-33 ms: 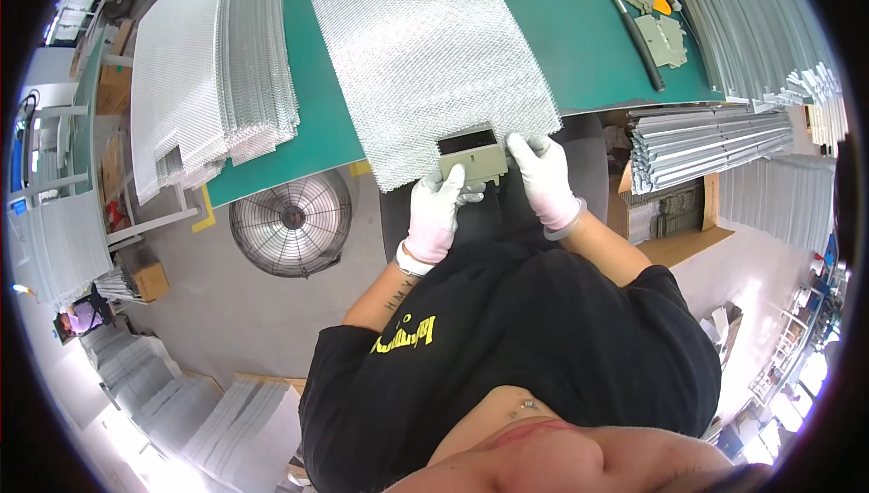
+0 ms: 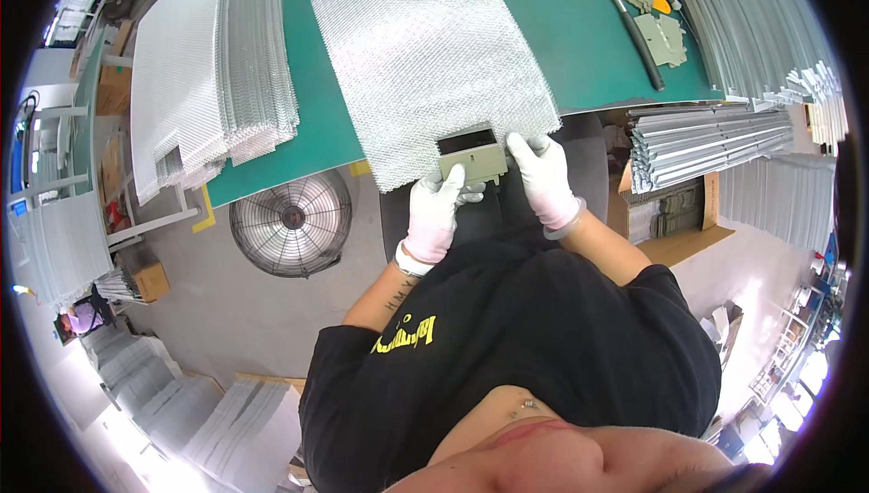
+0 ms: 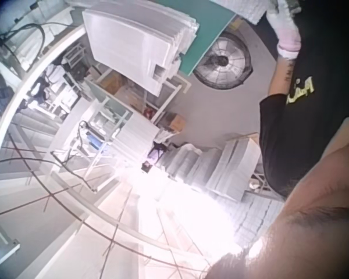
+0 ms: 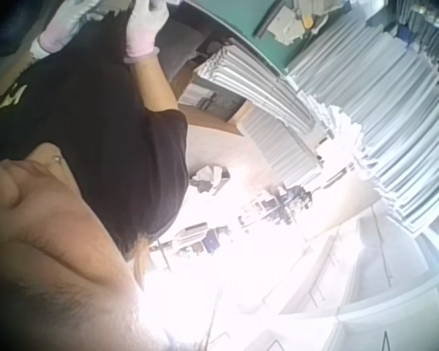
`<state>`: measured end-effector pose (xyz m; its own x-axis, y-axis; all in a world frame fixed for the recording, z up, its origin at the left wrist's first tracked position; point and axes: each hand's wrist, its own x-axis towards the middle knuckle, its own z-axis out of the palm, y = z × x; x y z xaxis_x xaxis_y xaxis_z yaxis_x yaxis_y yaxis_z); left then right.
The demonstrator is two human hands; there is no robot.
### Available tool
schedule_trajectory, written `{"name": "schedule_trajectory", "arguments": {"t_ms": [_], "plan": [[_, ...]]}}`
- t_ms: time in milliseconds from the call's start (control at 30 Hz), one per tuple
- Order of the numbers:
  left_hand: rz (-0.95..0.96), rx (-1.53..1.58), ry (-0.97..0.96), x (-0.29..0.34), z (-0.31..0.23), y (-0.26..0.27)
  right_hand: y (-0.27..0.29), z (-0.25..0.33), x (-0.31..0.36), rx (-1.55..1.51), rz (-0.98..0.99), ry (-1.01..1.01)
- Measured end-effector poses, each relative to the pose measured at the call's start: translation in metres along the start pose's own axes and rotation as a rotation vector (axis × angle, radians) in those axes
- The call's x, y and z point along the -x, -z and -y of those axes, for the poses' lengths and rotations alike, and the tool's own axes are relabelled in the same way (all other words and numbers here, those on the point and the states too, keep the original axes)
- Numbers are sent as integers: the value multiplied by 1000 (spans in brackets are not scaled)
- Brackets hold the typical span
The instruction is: The person assembles metal frames by placing a mesh sheet on a green table, inserting a plastic clip, and fitting two metal bars into the mesh edges. They then use a power drill to secure the bars to the mesh. The process is repeated for multiple units.
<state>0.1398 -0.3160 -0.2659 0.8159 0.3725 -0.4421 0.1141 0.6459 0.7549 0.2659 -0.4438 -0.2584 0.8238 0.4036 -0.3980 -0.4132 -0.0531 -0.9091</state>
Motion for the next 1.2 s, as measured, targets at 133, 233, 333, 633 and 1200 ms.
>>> {"name": "schedule_trajectory", "arguments": {"t_ms": [133, 233, 333, 633, 1200], "plan": [[69, -39, 14, -2, -4, 9, -2, 2, 2, 11, -11, -13], [48, 23, 24, -1, -4, 4, -4, -10, 0, -21, -26, 25], [34, -14, 32, -1, -5, 6, -6, -10, 1, -63, -3, 56], [17, 32, -1, 1, -5, -1, -8, -26, -3, -84, -33, 106], [-45, 56, -91, 0, 5, -5, -13, -34, 0, -139, -64, 164]]}}
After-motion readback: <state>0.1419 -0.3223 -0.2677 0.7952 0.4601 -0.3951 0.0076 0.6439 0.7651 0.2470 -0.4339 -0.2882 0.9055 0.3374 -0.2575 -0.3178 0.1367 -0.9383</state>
